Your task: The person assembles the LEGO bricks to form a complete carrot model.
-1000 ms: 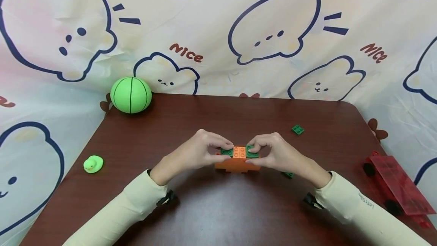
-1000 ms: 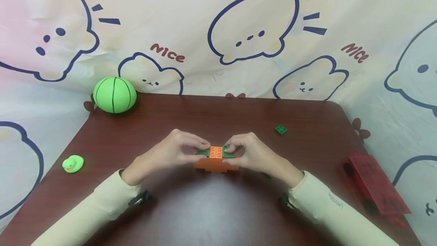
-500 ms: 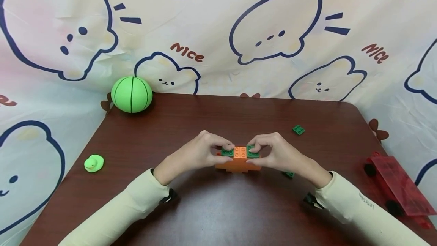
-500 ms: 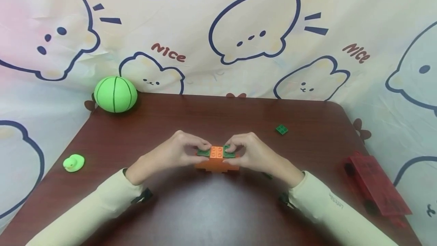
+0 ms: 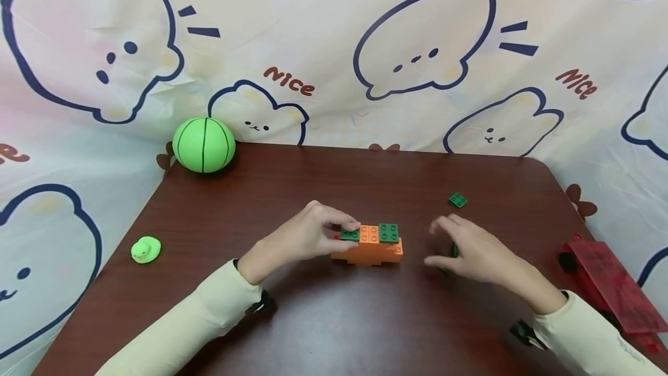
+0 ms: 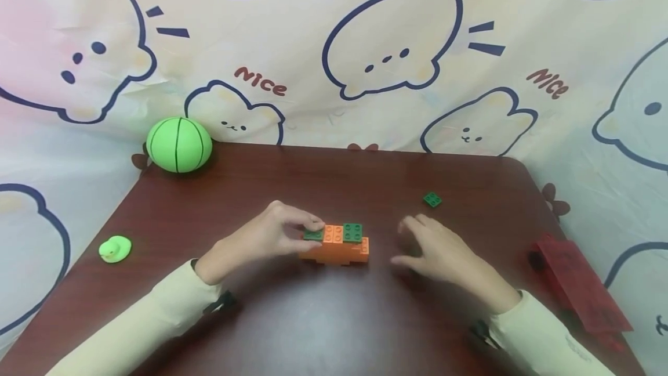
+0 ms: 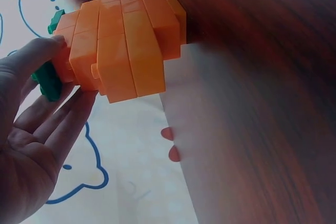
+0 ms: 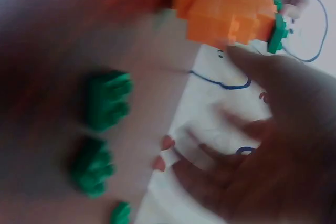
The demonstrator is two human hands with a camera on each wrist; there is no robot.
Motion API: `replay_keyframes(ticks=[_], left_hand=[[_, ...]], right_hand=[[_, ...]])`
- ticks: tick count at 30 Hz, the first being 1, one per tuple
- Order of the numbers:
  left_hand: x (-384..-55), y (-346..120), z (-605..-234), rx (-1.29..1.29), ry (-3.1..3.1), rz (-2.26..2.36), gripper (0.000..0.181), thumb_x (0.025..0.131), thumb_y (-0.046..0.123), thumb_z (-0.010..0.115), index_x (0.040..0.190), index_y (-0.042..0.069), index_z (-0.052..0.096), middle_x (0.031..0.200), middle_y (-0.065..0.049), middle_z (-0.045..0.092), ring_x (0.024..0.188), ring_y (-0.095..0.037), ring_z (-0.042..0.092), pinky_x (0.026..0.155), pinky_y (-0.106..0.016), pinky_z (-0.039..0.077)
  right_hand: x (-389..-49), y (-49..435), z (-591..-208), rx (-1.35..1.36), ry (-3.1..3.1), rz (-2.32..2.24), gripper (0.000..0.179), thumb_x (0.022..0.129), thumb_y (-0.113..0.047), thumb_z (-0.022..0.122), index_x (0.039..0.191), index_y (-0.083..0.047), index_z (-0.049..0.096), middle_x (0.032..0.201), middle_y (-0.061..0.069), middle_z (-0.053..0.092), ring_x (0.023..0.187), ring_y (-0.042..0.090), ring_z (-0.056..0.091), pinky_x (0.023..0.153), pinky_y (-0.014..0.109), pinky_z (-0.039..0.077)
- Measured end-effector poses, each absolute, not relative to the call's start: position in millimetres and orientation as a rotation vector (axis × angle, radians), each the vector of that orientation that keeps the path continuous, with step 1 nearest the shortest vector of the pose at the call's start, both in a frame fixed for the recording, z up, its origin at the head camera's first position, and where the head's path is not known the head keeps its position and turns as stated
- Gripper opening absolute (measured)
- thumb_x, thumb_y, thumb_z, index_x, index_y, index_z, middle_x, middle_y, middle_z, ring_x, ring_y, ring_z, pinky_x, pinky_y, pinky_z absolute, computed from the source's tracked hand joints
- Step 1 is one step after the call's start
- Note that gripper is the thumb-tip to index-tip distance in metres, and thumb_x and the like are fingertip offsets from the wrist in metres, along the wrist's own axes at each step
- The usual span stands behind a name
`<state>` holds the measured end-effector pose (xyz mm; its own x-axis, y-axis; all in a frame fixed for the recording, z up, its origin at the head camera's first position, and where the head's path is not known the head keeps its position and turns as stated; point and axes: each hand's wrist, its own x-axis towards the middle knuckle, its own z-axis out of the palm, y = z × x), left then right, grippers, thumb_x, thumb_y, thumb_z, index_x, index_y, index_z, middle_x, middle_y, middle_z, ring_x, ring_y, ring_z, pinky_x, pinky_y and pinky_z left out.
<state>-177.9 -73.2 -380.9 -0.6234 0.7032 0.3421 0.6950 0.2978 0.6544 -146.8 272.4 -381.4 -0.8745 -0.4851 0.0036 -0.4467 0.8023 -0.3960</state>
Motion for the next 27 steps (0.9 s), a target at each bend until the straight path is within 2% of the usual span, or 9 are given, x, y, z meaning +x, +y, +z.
replay_keyframes(ticks=[4,7,11,14,17,23,27], left_hand=[[-177,-73,-381,1.341,2.507,1.266,0.023,0.084,0.012,0.085,0.107,0.008,0.081,0.109,-0.006,0.080,0.098,-0.012,0.077,0.079,-0.024,0.061],[-176,-73,-381,1.316,2.487,1.275,0.023,0.084,0.012,0.085,0.106,0.008,0.081,0.110,-0.007,0.080,0.099,-0.013,0.077,0.078,-0.025,0.061],[-178,-72,-381,1.296,2.476,1.294,0.023,0.084,0.012,0.086,0.106,0.009,0.081,0.111,-0.007,0.079,0.099,-0.012,0.077,0.078,-0.028,0.062],[-179,-72,-381,1.314,2.475,1.299,0.022,0.084,0.011,0.086,0.105,0.009,0.081,0.110,-0.006,0.080,0.097,-0.011,0.077,0.077,-0.028,0.062],[-178,-73,-381,1.335,2.480,1.295,0.021,0.084,0.011,0.086,0.104,0.008,0.081,0.108,-0.007,0.080,0.095,-0.011,0.076,0.076,-0.026,0.062],[-176,-73,-384,1.347,2.501,1.301,0.018,0.085,0.011,0.084,0.103,0.009,0.081,0.108,-0.005,0.078,0.095,-0.012,0.075,0.077,-0.027,0.062],[-176,-73,-386,1.383,2.511,1.340,0.019,0.085,0.009,0.085,0.103,0.008,0.081,0.105,-0.003,0.076,0.092,-0.011,0.073,0.078,-0.025,0.062]], right_hand=[[-138,291,-400,-0.762,2.858,-0.542,0.037,0.079,-0.032,0.090,0.102,-0.017,0.066,0.098,-0.002,0.063,0.077,0.009,0.054,0.064,0.025,0.047],[-137,296,-415,-0.895,2.851,-0.623,0.029,0.077,-0.015,0.091,0.093,-0.016,0.067,0.091,-0.005,0.063,0.073,0.005,0.054,0.062,0.022,0.048],[-139,291,-422,-0.957,2.903,-0.645,0.026,0.077,-0.008,0.089,0.087,-0.018,0.067,0.084,-0.009,0.063,0.071,0.002,0.054,0.061,0.021,0.049],[-143,282,-411,-1.031,2.951,-0.718,0.025,0.077,-0.008,0.089,0.088,-0.018,0.070,0.087,-0.009,0.067,0.073,0.005,0.059,0.062,0.023,0.052],[-149,268,-389,-1.171,2.978,-0.870,0.027,0.076,-0.005,0.090,0.093,-0.019,0.073,0.094,-0.008,0.071,0.082,0.008,0.067,0.069,0.024,0.057],[-155,230,-344,-1.351,2.931,-1.010,0.030,0.079,-0.010,0.089,0.103,-0.023,0.078,0.108,-0.009,0.072,0.095,0.005,0.068,0.080,0.015,0.055],[-158,203,-340,-1.448,2.819,-1.033,0.023,0.083,-0.012,0.087,0.104,-0.016,0.080,0.109,-0.003,0.072,0.090,0.006,0.068,0.073,0.019,0.058]])
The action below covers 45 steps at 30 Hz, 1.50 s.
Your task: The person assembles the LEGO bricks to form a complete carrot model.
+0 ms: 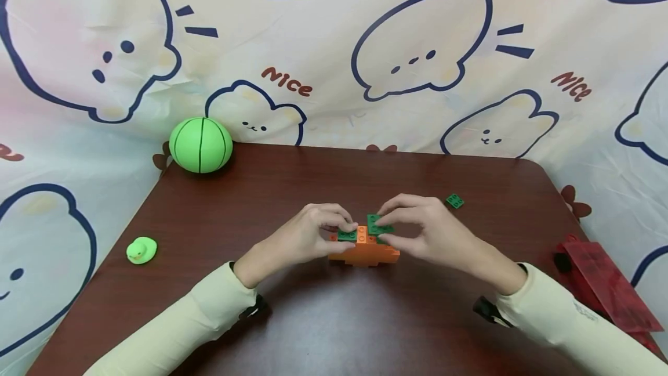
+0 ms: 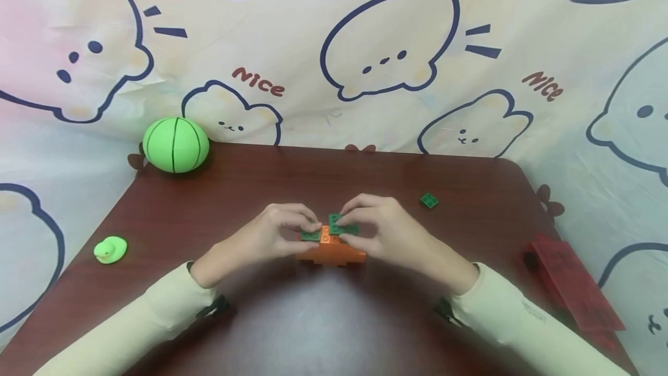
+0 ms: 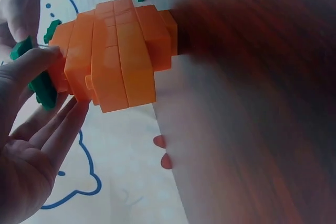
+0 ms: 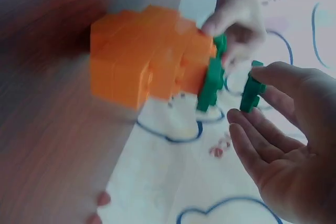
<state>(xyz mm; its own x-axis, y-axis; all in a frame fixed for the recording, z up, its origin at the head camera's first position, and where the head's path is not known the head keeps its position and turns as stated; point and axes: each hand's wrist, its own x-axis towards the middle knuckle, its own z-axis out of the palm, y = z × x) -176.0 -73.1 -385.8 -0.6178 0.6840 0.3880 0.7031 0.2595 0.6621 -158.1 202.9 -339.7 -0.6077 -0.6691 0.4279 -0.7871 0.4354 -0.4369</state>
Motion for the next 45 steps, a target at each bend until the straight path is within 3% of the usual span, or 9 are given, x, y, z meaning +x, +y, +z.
replay_keyframes(ticks=[4,9,14,21,26,32,37,45], left_hand=[[-175,-72,-389,-1.355,-2.450,-1.289,0.026,0.084,0.012,0.085,0.109,0.008,0.077,0.105,-0.003,0.077,0.090,-0.009,0.073,0.078,-0.022,0.061],[-173,-72,-388,-1.303,-2.521,-1.289,0.044,0.086,0.015,0.084,0.124,0.012,0.062,0.115,-0.004,0.075,0.091,-0.008,0.074,0.076,-0.023,0.061],[-175,-72,-386,-1.328,-2.524,-1.259,0.042,0.088,0.016,0.083,0.125,0.012,0.065,0.115,-0.004,0.076,0.090,-0.008,0.074,0.073,-0.024,0.061],[-177,-70,-384,-1.352,-2.512,-1.215,0.035,0.088,0.017,0.083,0.120,0.010,0.072,0.108,-0.002,0.078,0.085,-0.005,0.072,0.071,-0.025,0.062],[-178,-69,-383,-1.354,-2.522,-1.197,0.033,0.087,0.019,0.084,0.117,0.010,0.074,0.106,-0.003,0.079,0.083,-0.004,0.071,0.070,-0.026,0.062],[-177,-70,-381,-1.329,-2.560,-1.157,0.032,0.086,0.020,0.085,0.115,0.010,0.076,0.106,-0.003,0.079,0.080,-0.005,0.068,0.068,-0.026,0.062],[-176,-68,-379,-1.334,-2.566,-1.133,0.031,0.087,0.019,0.084,0.115,0.009,0.076,0.105,-0.003,0.078,0.078,-0.008,0.067,0.067,-0.025,0.061],[-174,-65,-381,-1.318,-2.569,-1.164,0.031,0.087,0.023,0.084,0.115,0.012,0.075,0.105,0.001,0.078,0.078,-0.004,0.065,0.069,-0.027,0.060]], right_hand=[[-161,190,-347,1.315,-2.536,0.944,0.019,0.084,-0.012,0.085,0.102,-0.012,0.081,0.108,0.001,0.072,0.067,0.001,0.060,0.057,0.019,0.053],[-162,189,-352,1.310,-2.552,0.961,0.018,0.082,-0.009,0.086,0.099,-0.012,0.082,0.107,0.001,0.071,0.066,-0.001,0.058,0.054,0.018,0.051],[-166,187,-353,1.363,-2.570,0.944,0.017,0.084,-0.010,0.085,0.101,-0.012,0.082,0.108,0.002,0.071,0.060,-0.004,0.051,0.052,0.015,0.048],[-167,187,-350,1.388,-2.611,0.870,0.012,0.084,-0.009,0.085,0.094,-0.012,0.081,0.105,0.003,0.069,0.060,-0.003,0.048,0.052,0.014,0.047],[-169,189,-351,1.409,-2.660,0.874,0.015,0.085,-0.010,0.084,0.099,-0.011,0.080,0.106,0.003,0.070,0.061,0.000,0.051,0.053,0.016,0.049],[-174,187,-359,1.459,-2.761,0.916,0.021,0.084,-0.010,0.086,0.092,-0.014,0.067,0.095,-0.003,0.076,0.073,0.002,0.057,0.063,0.020,0.053],[-173,186,-361,1.428,-2.767,0.955,0.025,0.083,-0.008,0.086,0.086,-0.015,0.062,0.089,-0.006,0.075,0.068,0.002,0.053,0.060,0.019,0.051],[-174,190,-362,1.444,-2.765,0.989,0.022,0.085,-0.007,0.084,0.089,-0.015,0.063,0.092,-0.004,0.074,0.070,0.003,0.055,0.060,0.020,0.052]])
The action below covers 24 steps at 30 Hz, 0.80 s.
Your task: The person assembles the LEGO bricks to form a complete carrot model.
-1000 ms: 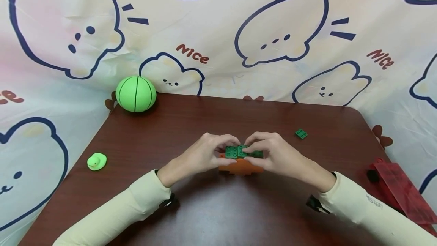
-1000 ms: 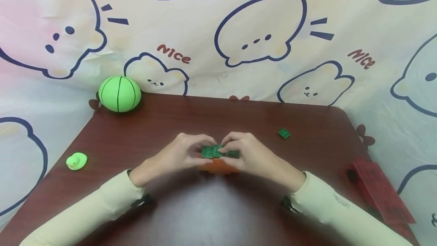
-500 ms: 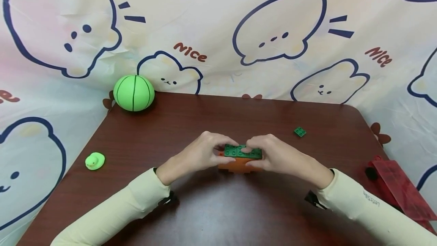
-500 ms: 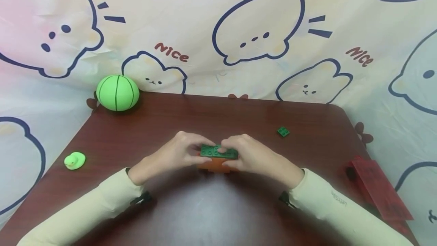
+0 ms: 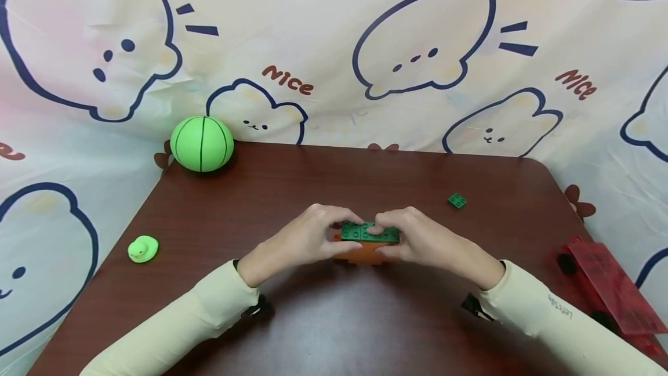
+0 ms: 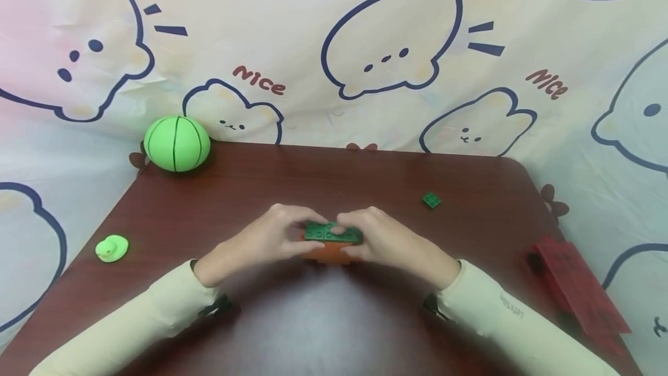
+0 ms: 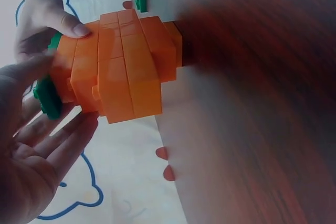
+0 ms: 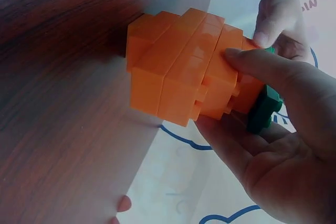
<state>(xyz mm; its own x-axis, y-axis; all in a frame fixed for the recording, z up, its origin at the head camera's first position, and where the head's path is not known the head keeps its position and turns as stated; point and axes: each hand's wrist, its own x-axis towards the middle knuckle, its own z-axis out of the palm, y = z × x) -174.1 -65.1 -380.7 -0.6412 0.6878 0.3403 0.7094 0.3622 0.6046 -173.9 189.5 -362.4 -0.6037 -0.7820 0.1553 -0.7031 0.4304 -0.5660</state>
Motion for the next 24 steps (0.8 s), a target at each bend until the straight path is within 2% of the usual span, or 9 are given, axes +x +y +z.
replay_keyframes(ticks=[2,4,6,8,10,13,17,20,24], left_hand=[[-175,-63,-382,-1.309,-2.558,-1.208,0.029,0.088,0.023,0.084,0.113,0.013,0.075,0.101,0.001,0.078,0.074,-0.002,0.063,0.066,-0.027,0.060],[-175,-62,-382,-1.287,-2.558,-1.240,0.027,0.088,0.023,0.084,0.112,0.013,0.076,0.099,0.001,0.078,0.072,-0.001,0.062,0.065,-0.027,0.060],[-175,-62,-383,-1.259,-2.573,-1.255,0.026,0.087,0.022,0.084,0.111,0.012,0.077,0.099,0.000,0.078,0.072,-0.001,0.062,0.066,-0.026,0.060],[-175,-61,-383,-1.237,-2.595,-1.263,0.028,0.087,0.022,0.085,0.111,0.012,0.077,0.100,-0.001,0.078,0.075,-0.003,0.063,0.068,-0.026,0.061],[-174,-61,-383,-1.219,-2.618,-1.269,0.028,0.086,0.022,0.085,0.112,0.012,0.076,0.102,-0.001,0.078,0.077,-0.004,0.063,0.068,-0.025,0.061],[-173,-61,-382,-1.207,-2.635,-1.271,0.028,0.087,0.021,0.085,0.112,0.013,0.075,0.102,-0.001,0.077,0.079,-0.006,0.063,0.068,-0.025,0.061],[-172,-61,-381,-1.202,-2.641,-1.263,0.028,0.087,0.021,0.085,0.112,0.013,0.075,0.100,0.000,0.076,0.078,-0.006,0.063,0.067,-0.025,0.060],[-172,-61,-381,-1.196,-2.646,-1.257,0.028,0.087,0.022,0.085,0.112,0.013,0.074,0.100,0.000,0.076,0.078,-0.006,0.062,0.068,-0.025,0.061],[-171,-61,-380,-1.199,-2.656,-1.232,0.028,0.088,0.023,0.084,0.111,0.015,0.072,0.100,0.003,0.075,0.079,-0.006,0.062,0.069,-0.028,0.061]], right_hand=[[-174,195,-361,-1.315,2.506,-0.912,0.019,0.087,-0.013,0.083,0.098,-0.016,0.067,0.103,-0.004,0.075,0.078,0.006,0.061,0.065,0.024,0.056],[-173,205,-358,-1.291,2.475,-0.891,0.028,0.090,-0.023,0.081,0.116,-0.019,0.070,0.124,-0.002,0.072,0.099,0.010,0.067,0.080,0.033,0.060],[-172,219,-353,-1.252,2.477,-0.870,0.044,0.092,-0.034,0.078,0.133,-0.024,0.065,0.143,-0.001,0.062,0.123,0.016,0.063,0.095,0.044,0.058],[-171,236,-349,-1.188,2.543,-0.819,0.052,0.093,-0.042,0.076,0.142,-0.029,0.061,0.150,-0.002,0.056,0.137,0.019,0.055,0.106,0.049,0.052],[-171,255,-347,-1.096,2.644,-0.735,0.051,0.093,-0.043,0.076,0.140,-0.029,0.062,0.145,-0.002,0.060,0.133,0.021,0.057,0.103,0.050,0.054],[-171,283,-350,-0.890,2.757,-0.526,0.046,0.091,-0.039,0.079,0.132,-0.022,0.069,0.131,0.001,0.069,0.119,0.023,0.065,0.094,0.048,0.058],[-170,314,-372,-0.663,2.739,-0.336,0.053,0.083,-0.037,0.086,0.128,-0.013,0.069,0.120,0.008,0.068,0.103,0.024,0.066,0.081,0.046,0.058],[-170,326,-394,-0.625,2.762,-0.370,0.051,0.081,-0.032,0.088,0.123,-0.010,0.070,0.112,0.008,0.066,0.093,0.017,0.062,0.075,0.038,0.055],[-170,329,-407,-0.681,2.823,-0.447,0.036,0.084,-0.023,0.086,0.114,-0.008,0.073,0.105,0.004,0.068,0.088,0.014,0.061,0.072,0.030,0.053]])
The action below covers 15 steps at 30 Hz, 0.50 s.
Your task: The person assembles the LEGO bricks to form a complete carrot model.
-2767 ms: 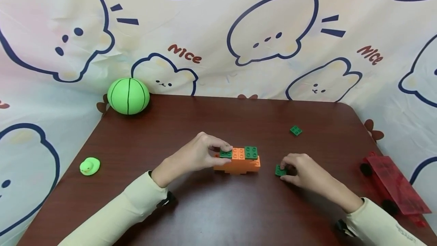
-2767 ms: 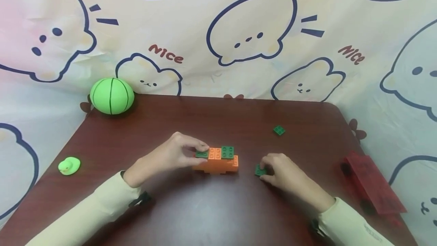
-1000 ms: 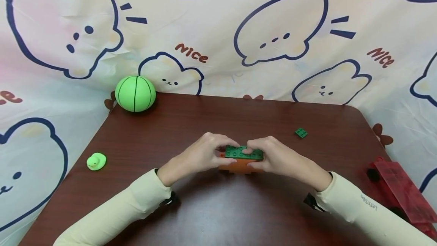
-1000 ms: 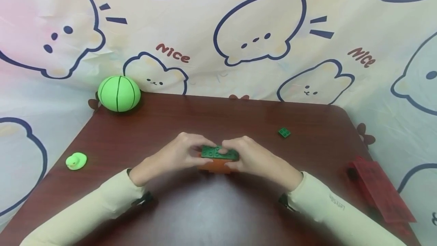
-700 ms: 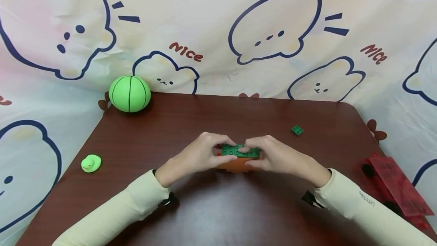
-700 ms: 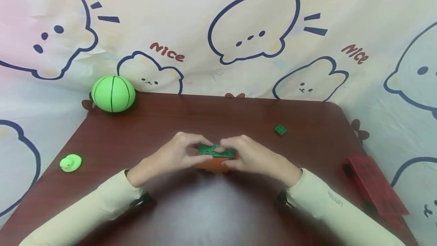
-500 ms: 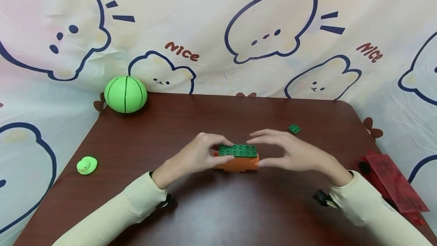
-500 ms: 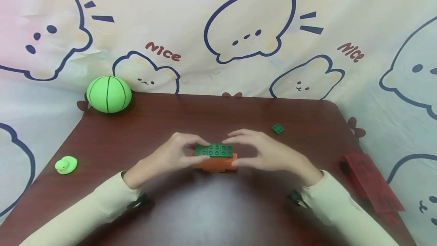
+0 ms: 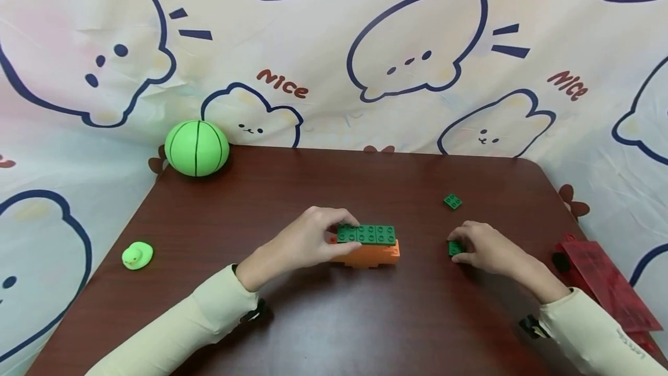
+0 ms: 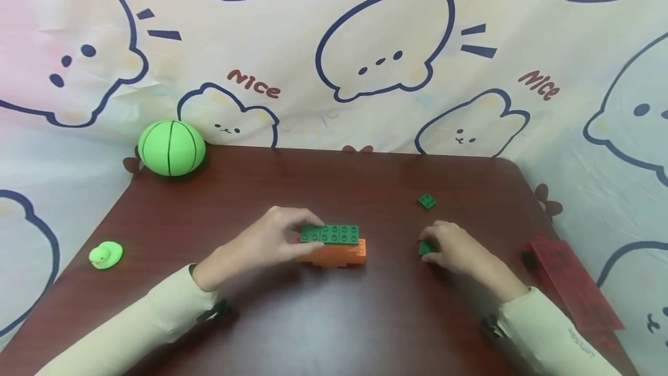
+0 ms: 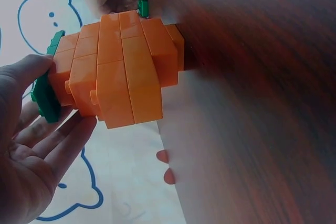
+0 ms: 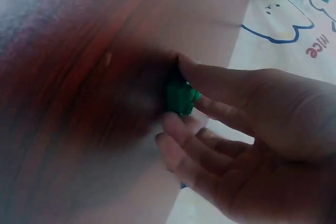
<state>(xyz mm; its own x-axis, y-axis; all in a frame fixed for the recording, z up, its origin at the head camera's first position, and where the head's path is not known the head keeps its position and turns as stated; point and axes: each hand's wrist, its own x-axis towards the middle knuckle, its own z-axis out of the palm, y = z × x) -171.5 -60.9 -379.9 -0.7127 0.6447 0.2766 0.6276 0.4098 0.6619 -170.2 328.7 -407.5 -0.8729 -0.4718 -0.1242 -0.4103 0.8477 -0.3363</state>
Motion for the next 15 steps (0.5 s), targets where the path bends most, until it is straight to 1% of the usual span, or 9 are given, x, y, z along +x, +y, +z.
replay_keyframes(ticks=[2,4,7,10,12,15], left_hand=[[-171,-60,-380,1.194,2.628,1.196,0.028,0.088,0.025,0.083,0.112,0.015,0.071,0.100,0.004,0.074,0.079,-0.006,0.062,0.069,-0.029,0.061],[-171,-59,-381,1.208,2.637,1.179,0.030,0.089,0.027,0.082,0.114,0.015,0.070,0.101,0.004,0.074,0.080,-0.006,0.062,0.071,-0.030,0.061],[-170,-58,-382,1.228,2.667,1.143,0.039,0.090,0.033,0.081,0.124,0.017,0.068,0.111,0.004,0.075,0.087,-0.005,0.065,0.077,-0.030,0.061],[-169,-55,-382,1.279,2.717,1.104,0.047,0.091,0.039,0.080,0.132,0.020,0.066,0.123,0.005,0.073,0.098,-0.003,0.067,0.084,-0.028,0.060],[-169,-53,-381,1.346,2.733,1.098,0.047,0.091,0.039,0.079,0.132,0.021,0.067,0.127,0.006,0.071,0.105,-0.004,0.067,0.088,-0.028,0.059],[-169,-49,-379,1.465,2.721,1.083,0.038,0.094,0.034,0.077,0.129,0.020,0.071,0.129,0.004,0.071,0.111,-0.007,0.068,0.091,-0.027,0.058]], right_hand=[[-170,326,-409,-0.710,2.828,-0.465,0.031,0.085,-0.021,0.084,0.111,-0.008,0.074,0.105,0.003,0.070,0.091,0.015,0.063,0.074,0.030,0.054],[-170,321,-407,-0.750,2.834,-0.499,0.029,0.087,-0.019,0.083,0.112,-0.008,0.075,0.107,0.002,0.072,0.093,0.015,0.066,0.076,0.030,0.056],[-168,307,-399,-0.855,2.846,-0.596,0.030,0.088,-0.016,0.082,0.116,-0.008,0.074,0.110,0.000,0.073,0.094,0.012,0.067,0.079,0.031,0.058],[-164,287,-388,-0.982,2.852,-0.755,0.035,0.089,-0.012,0.081,0.122,-0.011,0.073,0.114,-0.002,0.072,0.093,0.008,0.066,0.078,0.030,0.060],[-161,273,-380,-1.051,2.847,-0.879,0.039,0.088,-0.012,0.082,0.126,-0.014,0.071,0.116,-0.003,0.071,0.093,0.006,0.067,0.078,0.030,0.061],[-158,255,-373,-1.143,2.833,-1.043,0.044,0.087,-0.011,0.083,0.128,-0.017,0.069,0.117,-0.004,0.072,0.092,0.005,0.070,0.078,0.029,0.062]])
